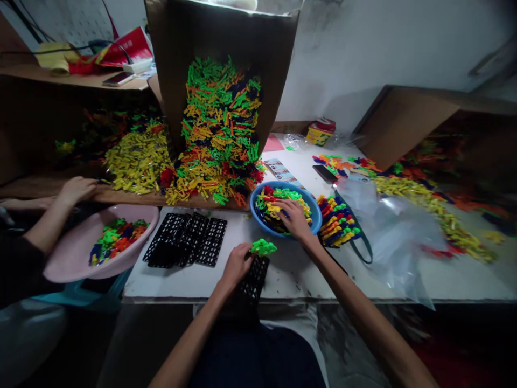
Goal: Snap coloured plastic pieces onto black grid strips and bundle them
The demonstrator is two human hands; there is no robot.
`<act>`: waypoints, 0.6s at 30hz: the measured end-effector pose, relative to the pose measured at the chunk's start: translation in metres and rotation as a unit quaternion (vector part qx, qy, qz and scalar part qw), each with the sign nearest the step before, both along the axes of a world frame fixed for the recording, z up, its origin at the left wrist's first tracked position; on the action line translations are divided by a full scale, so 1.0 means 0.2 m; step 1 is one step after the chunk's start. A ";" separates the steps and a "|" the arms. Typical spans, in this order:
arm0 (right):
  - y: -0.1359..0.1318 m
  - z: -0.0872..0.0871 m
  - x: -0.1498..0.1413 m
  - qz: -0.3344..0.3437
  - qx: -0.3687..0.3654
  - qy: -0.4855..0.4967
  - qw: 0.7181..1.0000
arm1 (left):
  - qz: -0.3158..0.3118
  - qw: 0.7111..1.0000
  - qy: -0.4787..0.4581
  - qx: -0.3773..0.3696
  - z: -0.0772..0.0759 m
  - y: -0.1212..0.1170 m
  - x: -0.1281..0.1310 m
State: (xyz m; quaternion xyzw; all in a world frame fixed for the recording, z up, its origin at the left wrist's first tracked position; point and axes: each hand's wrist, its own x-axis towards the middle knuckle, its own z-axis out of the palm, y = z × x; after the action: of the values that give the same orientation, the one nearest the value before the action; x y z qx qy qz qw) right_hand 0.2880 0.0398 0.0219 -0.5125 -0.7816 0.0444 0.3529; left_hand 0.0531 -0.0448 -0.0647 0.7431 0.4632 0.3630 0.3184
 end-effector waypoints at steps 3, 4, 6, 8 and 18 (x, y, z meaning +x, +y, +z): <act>-0.09 0.06 -0.04 -0.077 0.002 0.209 0.975 | 0.042 0.999 0.004 0.023 -0.01 0.08 -0.11; -0.12 0.09 -0.05 -0.108 -0.006 0.284 0.953 | 0.059 0.998 0.010 0.033 -0.02 0.10 -0.14; -0.22 0.12 -0.10 -0.138 -0.036 0.421 0.896 | 0.090 0.994 0.030 0.055 -0.03 0.14 -0.18; -0.33 0.14 -0.16 -0.124 -0.086 0.521 0.840 | 0.119 0.989 0.047 0.071 -0.02 0.16 -0.19; -0.68 -0.30 -0.59 -0.012 -0.265 0.486 0.833 | 0.074 0.992 0.007 0.104 0.41 0.32 -0.21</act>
State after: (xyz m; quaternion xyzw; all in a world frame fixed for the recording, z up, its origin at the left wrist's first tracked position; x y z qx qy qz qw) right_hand 0.1703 -0.0966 -0.0384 -0.5082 -0.4618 0.4888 0.5381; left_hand 0.0115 0.0200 0.0167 0.7383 0.4792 0.4263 0.2086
